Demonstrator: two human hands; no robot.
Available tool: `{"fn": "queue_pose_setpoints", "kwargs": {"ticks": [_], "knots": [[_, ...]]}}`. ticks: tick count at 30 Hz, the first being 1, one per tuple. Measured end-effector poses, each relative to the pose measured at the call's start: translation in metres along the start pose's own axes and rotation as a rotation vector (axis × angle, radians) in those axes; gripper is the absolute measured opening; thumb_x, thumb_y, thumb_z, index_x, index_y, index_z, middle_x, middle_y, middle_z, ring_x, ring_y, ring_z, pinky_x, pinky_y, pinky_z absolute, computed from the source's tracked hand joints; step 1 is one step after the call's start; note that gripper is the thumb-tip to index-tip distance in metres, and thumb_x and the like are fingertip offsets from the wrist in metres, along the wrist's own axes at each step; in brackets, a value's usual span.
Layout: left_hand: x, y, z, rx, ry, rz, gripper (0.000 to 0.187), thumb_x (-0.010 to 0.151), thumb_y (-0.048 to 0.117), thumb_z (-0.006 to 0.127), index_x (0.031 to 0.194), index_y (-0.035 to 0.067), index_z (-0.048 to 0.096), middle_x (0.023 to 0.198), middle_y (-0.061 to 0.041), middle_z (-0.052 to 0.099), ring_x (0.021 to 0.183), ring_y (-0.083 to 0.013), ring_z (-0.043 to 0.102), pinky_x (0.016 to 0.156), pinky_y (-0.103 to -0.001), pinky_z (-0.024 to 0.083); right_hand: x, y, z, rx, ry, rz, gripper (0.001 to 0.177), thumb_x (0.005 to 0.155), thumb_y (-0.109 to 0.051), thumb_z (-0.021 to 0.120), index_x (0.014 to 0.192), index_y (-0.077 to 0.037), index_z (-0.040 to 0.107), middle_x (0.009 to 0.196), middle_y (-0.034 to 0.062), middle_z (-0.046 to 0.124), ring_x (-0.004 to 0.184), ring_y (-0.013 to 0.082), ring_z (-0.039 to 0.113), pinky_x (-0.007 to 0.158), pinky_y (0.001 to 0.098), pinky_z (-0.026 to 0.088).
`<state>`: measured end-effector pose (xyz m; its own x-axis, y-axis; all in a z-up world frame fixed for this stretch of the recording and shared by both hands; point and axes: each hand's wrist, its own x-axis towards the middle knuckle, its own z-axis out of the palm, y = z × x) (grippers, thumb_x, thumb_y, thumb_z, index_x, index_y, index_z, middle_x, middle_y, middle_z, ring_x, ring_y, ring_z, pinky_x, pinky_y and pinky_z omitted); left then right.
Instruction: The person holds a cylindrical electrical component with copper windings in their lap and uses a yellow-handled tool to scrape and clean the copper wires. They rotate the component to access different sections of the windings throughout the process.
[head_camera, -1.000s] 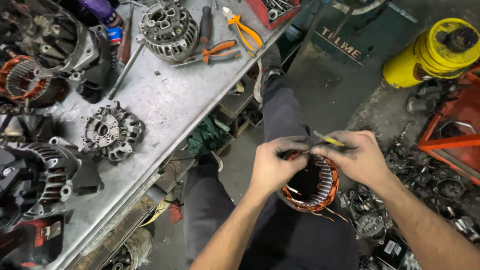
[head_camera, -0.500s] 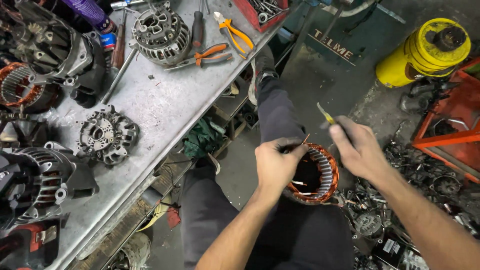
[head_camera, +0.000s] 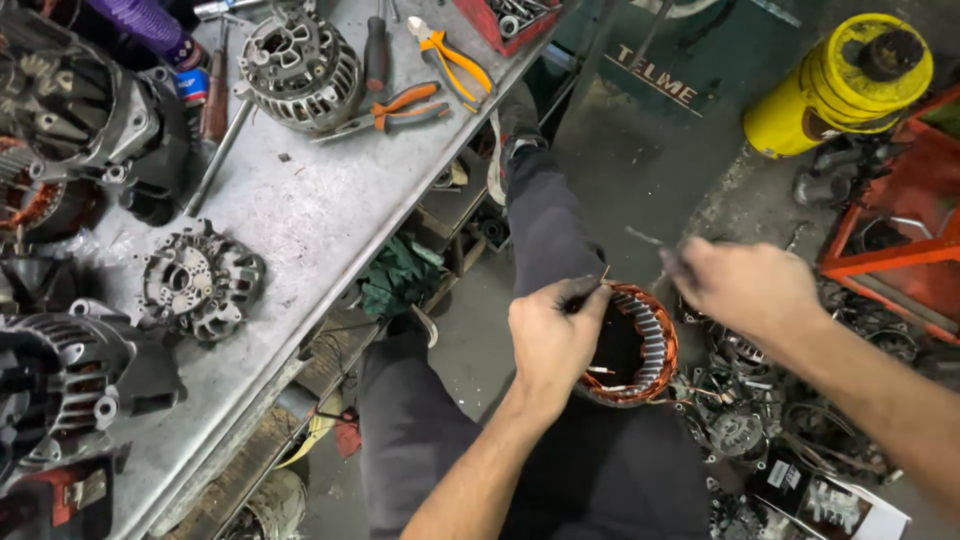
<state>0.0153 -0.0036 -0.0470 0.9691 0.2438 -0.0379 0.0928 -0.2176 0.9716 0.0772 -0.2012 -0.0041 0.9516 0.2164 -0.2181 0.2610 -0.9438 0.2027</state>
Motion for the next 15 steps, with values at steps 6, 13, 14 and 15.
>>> {"fn": "queue_pose_setpoints", "kwargs": {"ticks": [6, 13, 14, 15], "knots": [[0.005, 0.011, -0.003, 0.019, -0.051, -0.081, 0.022, 0.086, 0.023, 0.074, 0.097, 0.005, 0.08, 0.086, -0.016, 0.079, 0.076, -0.0253, 0.079, 0.073, -0.033, 0.061, -0.008, -0.011, 0.001, -0.056, 0.027, -0.128, 0.045, 0.1, -0.056, 0.052, 0.083, -0.015, 0.061, 0.071, 0.0087, 0.074, 0.064, 0.0329, 0.074, 0.056, 0.0476, 0.061], [0.002, 0.004, -0.003, 0.034, -0.034, -0.002, 0.022, 0.085, 0.022, 0.074, 0.098, 0.005, 0.081, 0.086, -0.017, 0.077, 0.075, -0.0277, 0.078, 0.073, -0.034, 0.06, -0.006, -0.009, 0.014, -0.026, -0.004, -0.188, 0.042, 0.092, -0.057, 0.056, 0.086, -0.016, 0.06, 0.074, 0.0085, 0.074, 0.066, 0.0321, 0.075, 0.057, 0.0482, 0.061], [0.001, 0.006, -0.003, 0.02, -0.029, 0.007, 0.022, 0.085, 0.021, 0.074, 0.098, 0.005, 0.081, 0.087, -0.017, 0.078, 0.076, -0.0275, 0.079, 0.074, -0.034, 0.06, -0.008, -0.011, 0.011, -0.031, -0.032, -0.172, 0.041, 0.092, -0.057, 0.055, 0.087, -0.016, 0.06, 0.074, 0.0088, 0.075, 0.066, 0.032, 0.075, 0.057, 0.0482, 0.061], [0.002, 0.007, -0.004, 0.004, -0.018, 0.017, 0.022, 0.085, 0.02, 0.073, 0.098, 0.004, 0.08, 0.087, -0.017, 0.078, 0.078, -0.0274, 0.079, 0.076, -0.034, 0.06, -0.008, -0.013, 0.008, -0.039, -0.057, -0.161, 0.041, 0.093, -0.057, 0.055, 0.088, -0.017, 0.06, 0.074, 0.0091, 0.075, 0.067, 0.0319, 0.076, 0.058, 0.0482, 0.061]]}}
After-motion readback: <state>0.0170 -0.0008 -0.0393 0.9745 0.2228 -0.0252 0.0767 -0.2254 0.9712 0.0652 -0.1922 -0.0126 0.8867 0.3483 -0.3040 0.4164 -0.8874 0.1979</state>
